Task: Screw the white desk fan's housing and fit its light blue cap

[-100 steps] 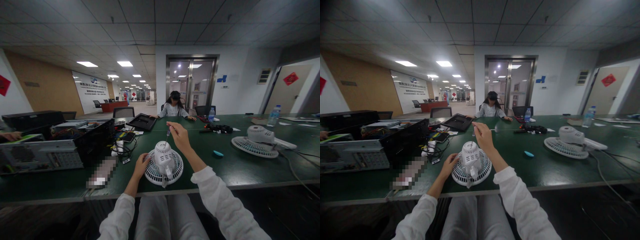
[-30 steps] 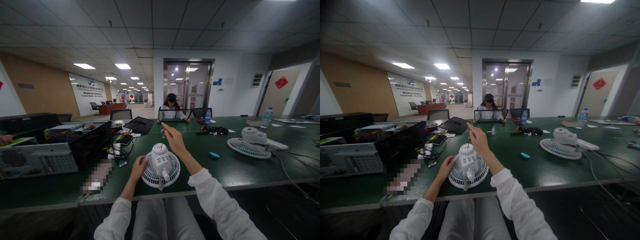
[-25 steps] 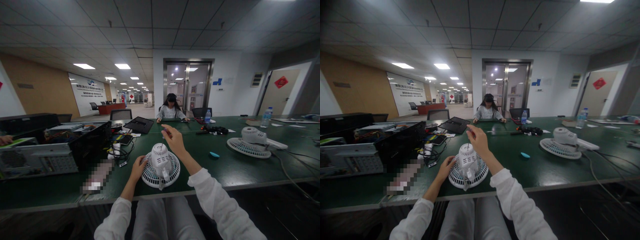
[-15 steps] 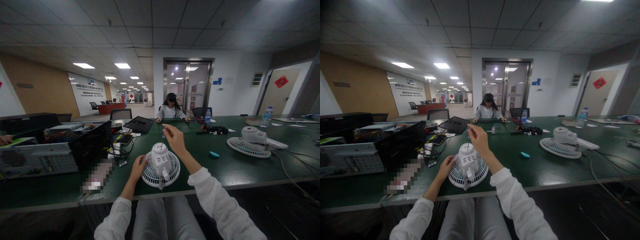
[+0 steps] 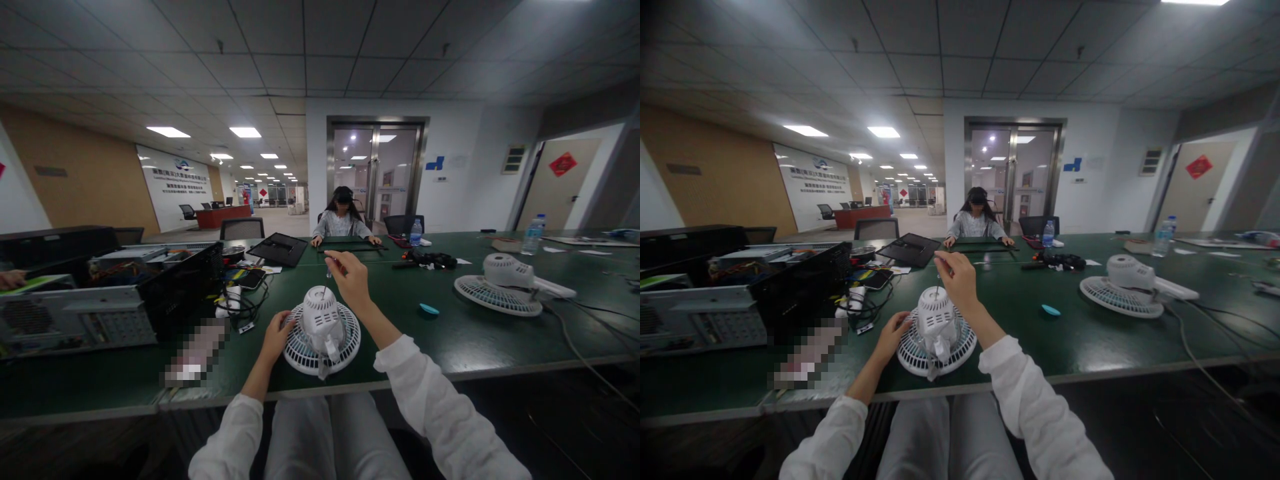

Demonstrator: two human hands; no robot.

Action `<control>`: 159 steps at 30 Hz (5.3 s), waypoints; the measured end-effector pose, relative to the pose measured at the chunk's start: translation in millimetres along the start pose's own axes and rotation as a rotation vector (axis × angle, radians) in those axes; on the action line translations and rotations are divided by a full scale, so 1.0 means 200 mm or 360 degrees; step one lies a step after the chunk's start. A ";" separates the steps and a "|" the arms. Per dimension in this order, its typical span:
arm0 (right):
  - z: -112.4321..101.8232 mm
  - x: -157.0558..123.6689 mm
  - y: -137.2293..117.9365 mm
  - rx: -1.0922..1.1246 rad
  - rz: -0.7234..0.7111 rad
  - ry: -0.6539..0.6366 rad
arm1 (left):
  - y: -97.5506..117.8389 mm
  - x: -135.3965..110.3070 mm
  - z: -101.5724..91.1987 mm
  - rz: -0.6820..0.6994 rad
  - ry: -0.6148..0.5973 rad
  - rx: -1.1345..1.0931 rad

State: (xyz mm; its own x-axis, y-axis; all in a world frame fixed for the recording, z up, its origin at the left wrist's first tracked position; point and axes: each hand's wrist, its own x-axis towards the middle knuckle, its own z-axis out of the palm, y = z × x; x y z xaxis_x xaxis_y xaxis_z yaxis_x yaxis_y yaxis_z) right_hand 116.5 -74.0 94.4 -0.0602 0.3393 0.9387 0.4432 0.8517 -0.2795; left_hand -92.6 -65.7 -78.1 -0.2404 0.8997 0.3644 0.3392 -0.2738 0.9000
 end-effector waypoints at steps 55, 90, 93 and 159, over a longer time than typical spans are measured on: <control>0.02 -0.01 0.04 0.0013 0.0023 -0.0289 | 0.01 0.00 0.00 -0.0004 0.0035 0.0001; 0.00 0.04 0.01 0.0070 0.0109 -0.0392 | 0.03 -0.01 0.00 -0.0003 0.0002 0.0012; 0.00 0.05 0.00 0.0046 0.0068 -0.0350 | 0.02 -0.01 0.00 0.0000 0.0009 0.0012; -0.01 0.02 0.03 -0.0255 -0.0009 -0.0317 | 0.02 -0.01 -0.01 -0.0009 0.0011 0.0024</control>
State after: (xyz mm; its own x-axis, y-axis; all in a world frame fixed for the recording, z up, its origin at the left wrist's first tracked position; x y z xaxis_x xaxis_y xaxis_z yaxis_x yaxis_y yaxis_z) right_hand 121.5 -67.8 96.6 -0.2310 0.4201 0.8776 0.5773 0.7853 -0.2239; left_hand -91.1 -70.0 -74.4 -0.2488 0.8988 0.3609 0.3517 -0.2634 0.8983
